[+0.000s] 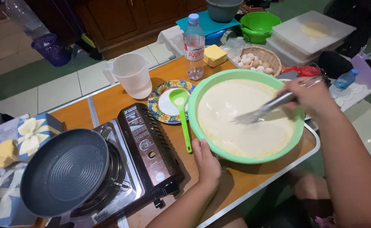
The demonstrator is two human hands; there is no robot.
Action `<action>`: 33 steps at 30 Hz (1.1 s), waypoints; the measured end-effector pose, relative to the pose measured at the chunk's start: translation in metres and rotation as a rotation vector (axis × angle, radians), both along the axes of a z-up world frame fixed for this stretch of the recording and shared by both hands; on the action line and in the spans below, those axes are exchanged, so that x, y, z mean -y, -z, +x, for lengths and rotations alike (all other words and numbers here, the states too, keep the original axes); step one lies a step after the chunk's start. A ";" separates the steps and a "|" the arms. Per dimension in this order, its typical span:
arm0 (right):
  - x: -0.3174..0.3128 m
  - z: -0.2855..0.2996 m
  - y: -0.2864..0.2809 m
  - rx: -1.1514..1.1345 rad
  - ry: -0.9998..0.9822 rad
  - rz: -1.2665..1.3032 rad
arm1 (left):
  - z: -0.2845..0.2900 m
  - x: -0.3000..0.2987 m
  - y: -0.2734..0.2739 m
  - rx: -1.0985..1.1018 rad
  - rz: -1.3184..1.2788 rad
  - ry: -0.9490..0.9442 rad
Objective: Whisking batter in a bowl and pouring it into a pan on a portable stove to cook crepes.
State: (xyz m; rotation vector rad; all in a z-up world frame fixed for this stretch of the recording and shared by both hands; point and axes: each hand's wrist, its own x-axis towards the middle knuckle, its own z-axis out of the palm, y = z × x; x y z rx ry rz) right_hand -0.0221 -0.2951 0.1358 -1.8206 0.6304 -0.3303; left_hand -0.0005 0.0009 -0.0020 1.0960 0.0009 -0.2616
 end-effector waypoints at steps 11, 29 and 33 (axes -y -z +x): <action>0.012 -0.043 0.029 0.180 0.041 0.058 | 0.003 0.004 0.005 0.045 -0.025 -0.045; 0.038 -0.075 0.042 0.196 0.116 -0.051 | 0.000 0.000 -0.010 -0.027 -0.119 -0.007; 0.026 -0.083 0.057 0.275 0.243 0.010 | 0.005 0.004 0.001 0.023 0.002 -0.048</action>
